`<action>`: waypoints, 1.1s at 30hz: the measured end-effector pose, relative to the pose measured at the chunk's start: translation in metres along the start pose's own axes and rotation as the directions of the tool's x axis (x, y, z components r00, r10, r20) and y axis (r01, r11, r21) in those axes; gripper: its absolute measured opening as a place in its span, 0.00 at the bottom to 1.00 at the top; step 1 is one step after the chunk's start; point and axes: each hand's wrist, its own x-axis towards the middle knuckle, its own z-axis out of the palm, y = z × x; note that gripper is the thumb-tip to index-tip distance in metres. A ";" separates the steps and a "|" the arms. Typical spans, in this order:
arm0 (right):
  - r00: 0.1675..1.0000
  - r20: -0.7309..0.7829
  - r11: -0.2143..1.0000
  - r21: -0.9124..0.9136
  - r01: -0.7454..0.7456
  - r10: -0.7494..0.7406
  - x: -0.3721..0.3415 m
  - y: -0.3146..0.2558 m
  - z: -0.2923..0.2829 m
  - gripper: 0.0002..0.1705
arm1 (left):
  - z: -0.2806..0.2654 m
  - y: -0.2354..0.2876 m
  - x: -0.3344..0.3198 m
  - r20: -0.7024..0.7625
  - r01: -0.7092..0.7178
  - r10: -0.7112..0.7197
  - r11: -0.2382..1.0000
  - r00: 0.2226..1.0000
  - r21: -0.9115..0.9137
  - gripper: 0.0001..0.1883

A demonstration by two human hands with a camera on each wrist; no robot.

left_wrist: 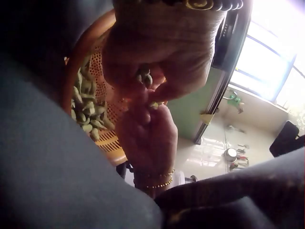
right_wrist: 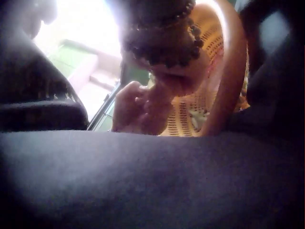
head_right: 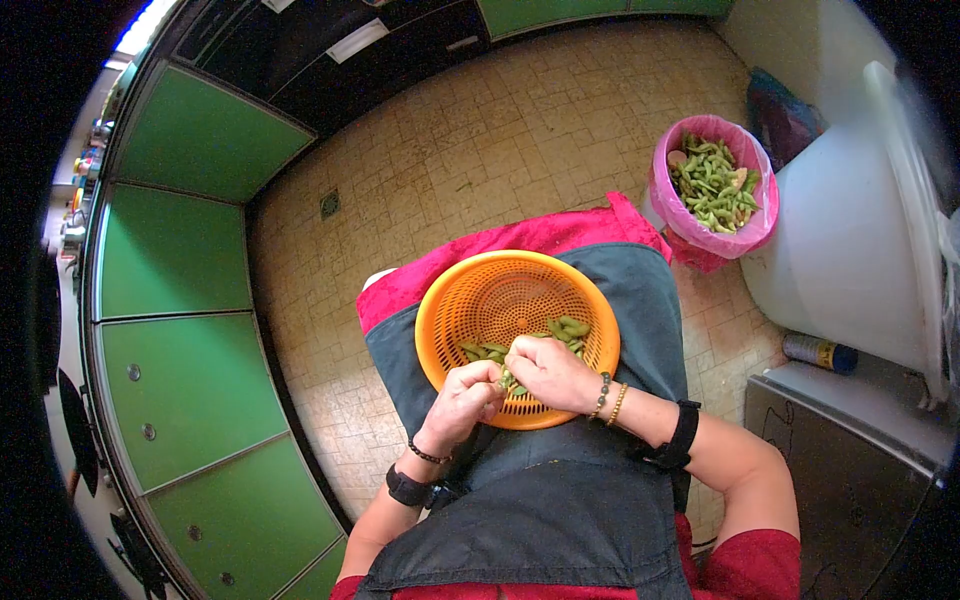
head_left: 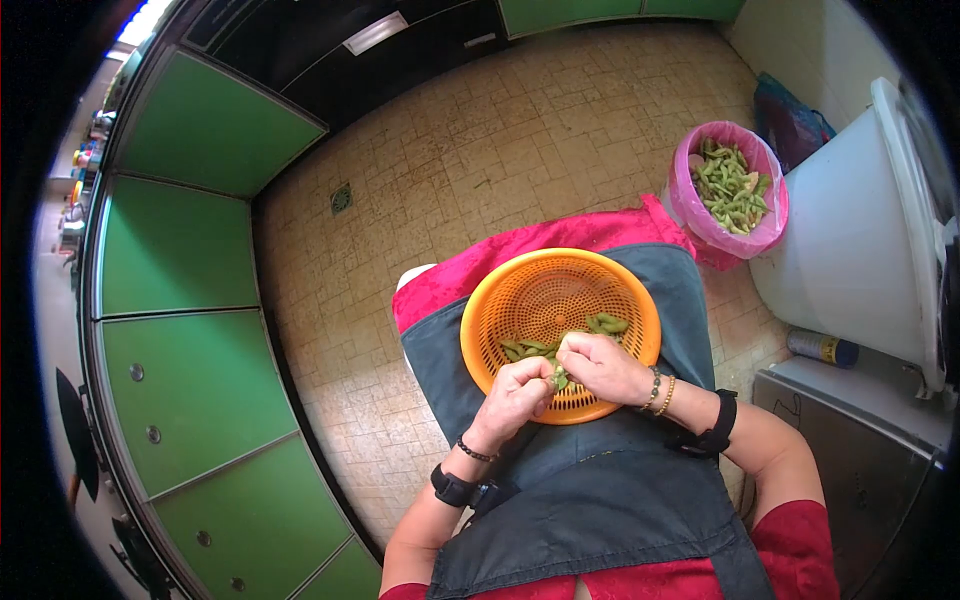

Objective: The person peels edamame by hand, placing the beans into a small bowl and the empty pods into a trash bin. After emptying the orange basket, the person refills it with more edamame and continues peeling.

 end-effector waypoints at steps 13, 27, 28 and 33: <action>0.909 -0.102 0.866 -0.362 0.345 -0.405 -0.019 -0.025 -0.023 0.07 | 0.005 0.000 0.005 -0.050 0.057 -0.055 0.997 0.997 0.046 0.08; 0.746 -0.381 0.713 -0.678 0.176 -0.546 -0.031 -0.074 -0.121 0.09 | -0.007 0.013 -0.004 -0.182 -0.026 -0.010 0.980 0.983 -0.195 0.14; 0.844 -0.229 0.727 -0.642 0.244 -0.486 -0.027 -0.071 -0.103 0.09 | -0.008 0.013 -0.005 -0.195 -0.027 -0.013 0.979 0.981 -0.203 0.13; 0.926 0.224 0.505 -0.787 0.356 -0.304 0.017 -0.017 -0.025 0.04 | -0.011 0.019 -0.011 -0.192 -0.072 0.036 0.980 0.981 -0.185 0.10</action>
